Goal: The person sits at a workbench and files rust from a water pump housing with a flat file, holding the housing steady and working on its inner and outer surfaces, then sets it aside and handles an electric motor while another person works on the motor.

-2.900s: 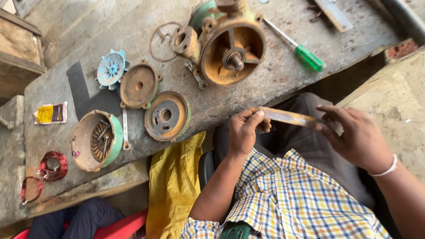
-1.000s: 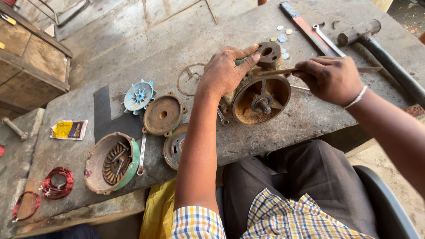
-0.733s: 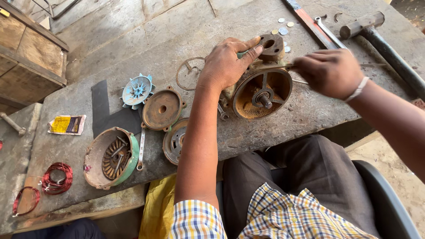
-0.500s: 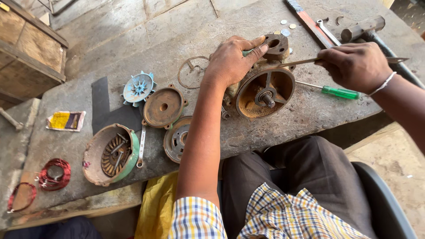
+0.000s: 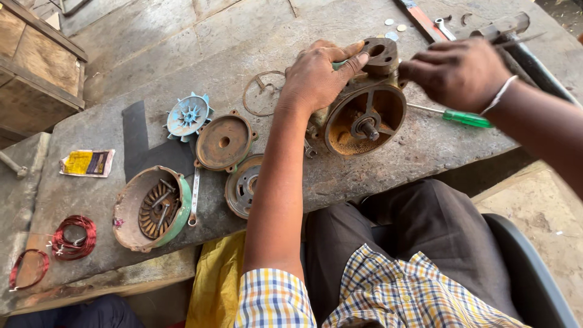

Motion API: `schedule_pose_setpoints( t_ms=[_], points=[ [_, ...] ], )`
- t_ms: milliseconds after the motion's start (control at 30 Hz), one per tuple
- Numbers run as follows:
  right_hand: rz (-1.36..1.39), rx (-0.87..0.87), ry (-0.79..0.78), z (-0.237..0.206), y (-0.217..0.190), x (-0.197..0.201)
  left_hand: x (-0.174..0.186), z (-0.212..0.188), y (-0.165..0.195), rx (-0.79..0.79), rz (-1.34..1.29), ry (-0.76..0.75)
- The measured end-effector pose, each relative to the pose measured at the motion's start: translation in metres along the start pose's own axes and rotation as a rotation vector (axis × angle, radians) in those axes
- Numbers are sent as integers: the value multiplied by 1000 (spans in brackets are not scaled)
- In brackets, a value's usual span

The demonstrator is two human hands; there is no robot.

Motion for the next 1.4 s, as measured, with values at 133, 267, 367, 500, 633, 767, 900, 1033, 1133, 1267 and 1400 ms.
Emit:
schedule_pose_setpoints(
  t_ms=[133,267,367,500,633,767,900,1033,1133,1267,1400],
  points=[
    [-83,14,0,5,6,12,-1,1,0,26,-9,-14],
    [-106,76,78,6,-4,23,-3,2,1,30,30,-52],
    [-58,6,27,0,5,21,0,-1,-1,8,-10,-32],
    [38,20,73,-17,12,9,3,-2,0,-22,-60,15],
    [54,-139,-23,-49,16,-28,-2,-1,-2,-28,-50,-17],
    [62,-185,30,-76,18,-27,-1,0,-7,-8,-104,-41],
    [160,-346,-71,-85,15,-40,1,-5,-12,-2,-122,-74],
    [193,-305,-5,-93,2,-35,8,-8,-13,-38,-171,-20],
    [177,-346,-2,-100,1,-35,7,-7,-19,18,-183,-17],
    [281,-446,-22,-107,-10,-44,2,-8,-19,-8,-163,-47],
    [354,-606,-197,-128,-25,-53,7,-9,-19,-35,-203,-27]
  ],
)
Point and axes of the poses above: each hand's wrist, its own z-axis towards the middle knuckle, its own x-axis out of the back of the hand, y = z × x, the point moved 8 cm from there along z, towards the middle knuckle, and after that the axes turned 5 degrees about x, right-handed, at the moved point
